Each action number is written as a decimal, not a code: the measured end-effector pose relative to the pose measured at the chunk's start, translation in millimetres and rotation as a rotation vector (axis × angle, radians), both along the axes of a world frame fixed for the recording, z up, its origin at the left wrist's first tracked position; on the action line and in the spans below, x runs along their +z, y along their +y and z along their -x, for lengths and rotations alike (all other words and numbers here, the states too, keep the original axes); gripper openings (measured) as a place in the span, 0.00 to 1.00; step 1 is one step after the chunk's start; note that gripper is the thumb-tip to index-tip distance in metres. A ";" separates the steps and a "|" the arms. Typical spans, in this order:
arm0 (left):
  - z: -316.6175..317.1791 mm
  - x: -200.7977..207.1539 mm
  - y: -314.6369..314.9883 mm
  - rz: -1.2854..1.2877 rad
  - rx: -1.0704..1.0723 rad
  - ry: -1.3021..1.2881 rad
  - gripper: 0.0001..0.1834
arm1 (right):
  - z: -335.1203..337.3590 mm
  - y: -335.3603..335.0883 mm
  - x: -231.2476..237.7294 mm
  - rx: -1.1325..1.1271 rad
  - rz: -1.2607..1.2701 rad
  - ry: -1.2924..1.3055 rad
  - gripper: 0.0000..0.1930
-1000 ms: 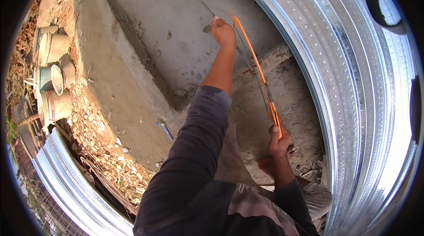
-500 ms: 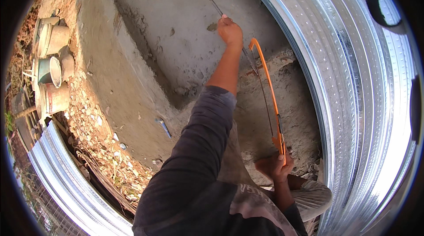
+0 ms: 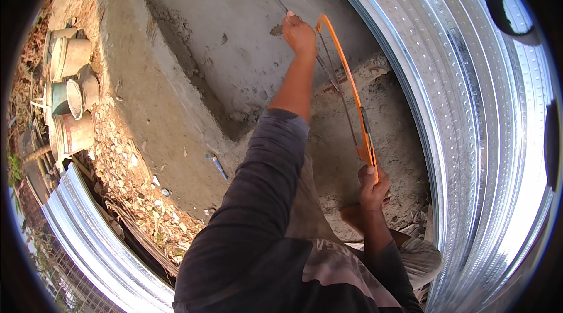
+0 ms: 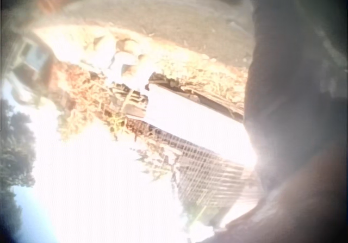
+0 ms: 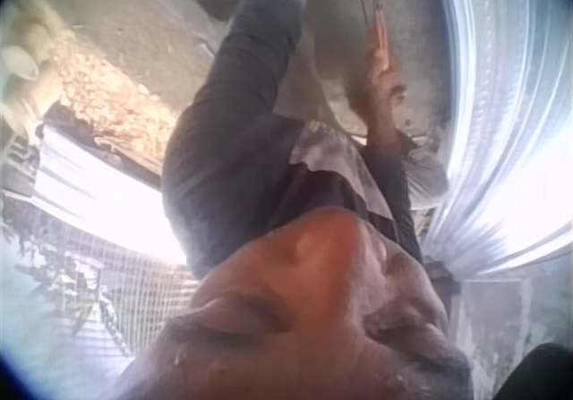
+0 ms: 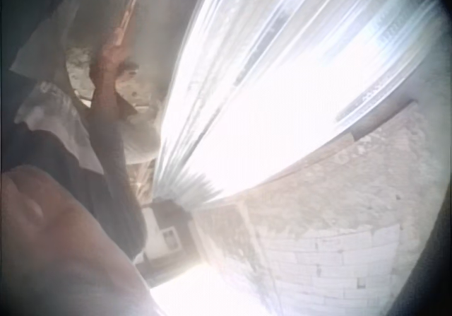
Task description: The person uses a handsaw to cut a length of rebar over a concrete ledge.
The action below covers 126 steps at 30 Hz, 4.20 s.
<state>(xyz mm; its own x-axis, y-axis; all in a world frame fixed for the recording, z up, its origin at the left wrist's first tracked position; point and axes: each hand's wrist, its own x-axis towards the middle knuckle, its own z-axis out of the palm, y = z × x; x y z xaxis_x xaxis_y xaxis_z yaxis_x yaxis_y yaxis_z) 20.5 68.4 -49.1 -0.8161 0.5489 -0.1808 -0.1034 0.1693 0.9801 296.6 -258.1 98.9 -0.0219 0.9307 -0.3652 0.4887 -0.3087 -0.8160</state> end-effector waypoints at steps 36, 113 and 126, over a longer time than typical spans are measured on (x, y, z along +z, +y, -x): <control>17.1 -14.7 3.5 0.015 0.021 -0.028 0.23 | -11.1 -7.9 22.6 0.052 -0.085 0.009 0.23; -4.3 19.7 2.4 0.019 0.011 -0.051 0.25 | 49.2 73.9 -1.2 0.023 -0.033 0.008 0.26; -13.9 4.2 7.0 0.026 -0.055 -0.054 0.24 | 37.0 61.4 2.2 0.056 0.071 -0.061 0.27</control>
<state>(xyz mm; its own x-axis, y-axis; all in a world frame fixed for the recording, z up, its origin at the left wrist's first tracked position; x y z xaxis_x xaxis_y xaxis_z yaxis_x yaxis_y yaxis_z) 34.4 75.4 -44.9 -0.7736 0.5871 -0.2384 -0.1458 0.2012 0.9686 259.6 -196.7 101.1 -0.0485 0.9004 -0.4324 0.5548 -0.3357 -0.7613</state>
